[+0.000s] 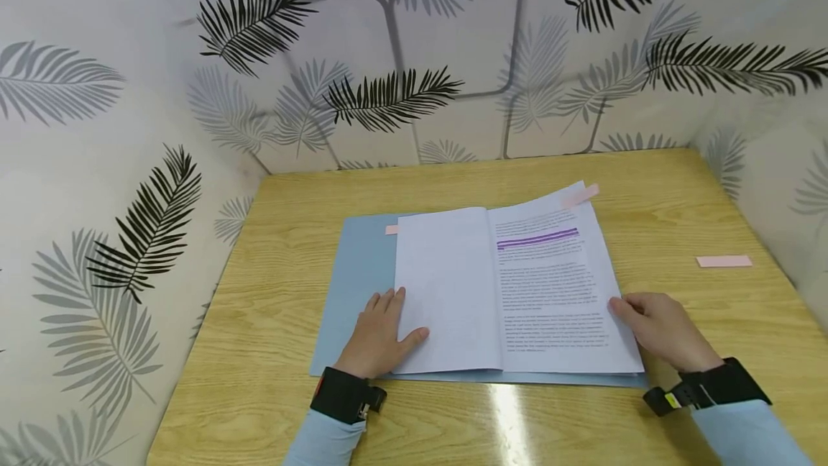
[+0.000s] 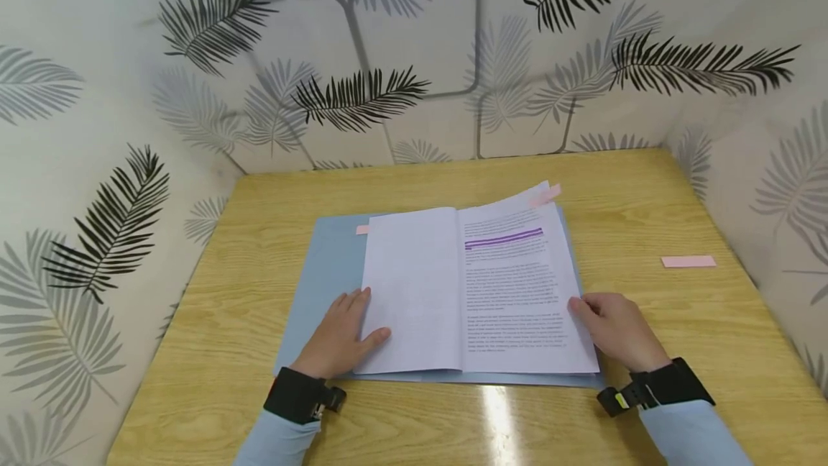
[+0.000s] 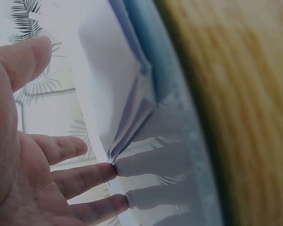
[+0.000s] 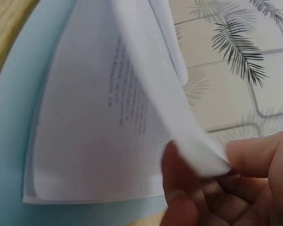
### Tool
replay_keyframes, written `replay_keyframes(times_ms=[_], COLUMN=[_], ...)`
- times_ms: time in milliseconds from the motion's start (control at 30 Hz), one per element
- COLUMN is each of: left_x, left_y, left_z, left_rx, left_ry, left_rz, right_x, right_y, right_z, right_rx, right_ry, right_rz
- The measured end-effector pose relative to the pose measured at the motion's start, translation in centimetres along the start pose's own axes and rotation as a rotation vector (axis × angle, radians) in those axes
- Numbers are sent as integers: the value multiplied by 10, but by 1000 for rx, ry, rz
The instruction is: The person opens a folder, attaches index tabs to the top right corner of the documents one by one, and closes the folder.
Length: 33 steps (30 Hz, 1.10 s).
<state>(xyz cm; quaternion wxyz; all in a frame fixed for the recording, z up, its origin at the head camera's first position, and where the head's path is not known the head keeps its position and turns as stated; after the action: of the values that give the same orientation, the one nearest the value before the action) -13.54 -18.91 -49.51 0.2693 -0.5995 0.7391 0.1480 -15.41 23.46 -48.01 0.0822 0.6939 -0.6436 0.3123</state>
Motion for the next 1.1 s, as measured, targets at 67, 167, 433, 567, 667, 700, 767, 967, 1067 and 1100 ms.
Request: replay_keyframes(times_ms=[67,167,433,567,667,700,767,967,1067,1100], left_x=[-1,0,-1,0,1,1,1,1,3,4], left_y=[0,-1,-1,-1,-1,-1,-1,-1,1,1], left_z=[0,-1,-1,-1,0,1,1,1,2,2], left_rx=[0,-3,-5,-3,-6,-7,-11,-17,-16,-15], left_ry=[-1,-3,3,-2,-1,1,-3,-27,-31,-40], left_rz=[-3,-1,-7,-19,-22,-23,-24,-31,-51,-60], right_x=[3,7,14,21,35,41,53,86,100,104], right_y=[-1,-2,4,11,17,19,24,33,37,38], right_z=[-3,-6,2,11,18,21,26,43,48,50], right_rx=[24,66,183,221,232,238,252,259,218,202], right_ry=[85,231,552,648,606,579,516,371,276,239], right_rz=[-37,-108,-284,-321,-328,-323,-309,-314,-387,-415])
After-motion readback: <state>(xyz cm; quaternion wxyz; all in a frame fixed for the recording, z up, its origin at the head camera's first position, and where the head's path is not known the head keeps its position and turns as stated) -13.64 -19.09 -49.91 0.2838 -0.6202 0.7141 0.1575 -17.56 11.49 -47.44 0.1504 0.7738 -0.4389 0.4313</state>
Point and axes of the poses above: each hand's wrist, its own y-axis towards the middle knuckle, its own z-axis out of the palm, x = y × z, the point moved 1 cm from there along y, towards the middle knuckle, and after that the axes turned 12 degrees about -y, right-handed, at the moved point
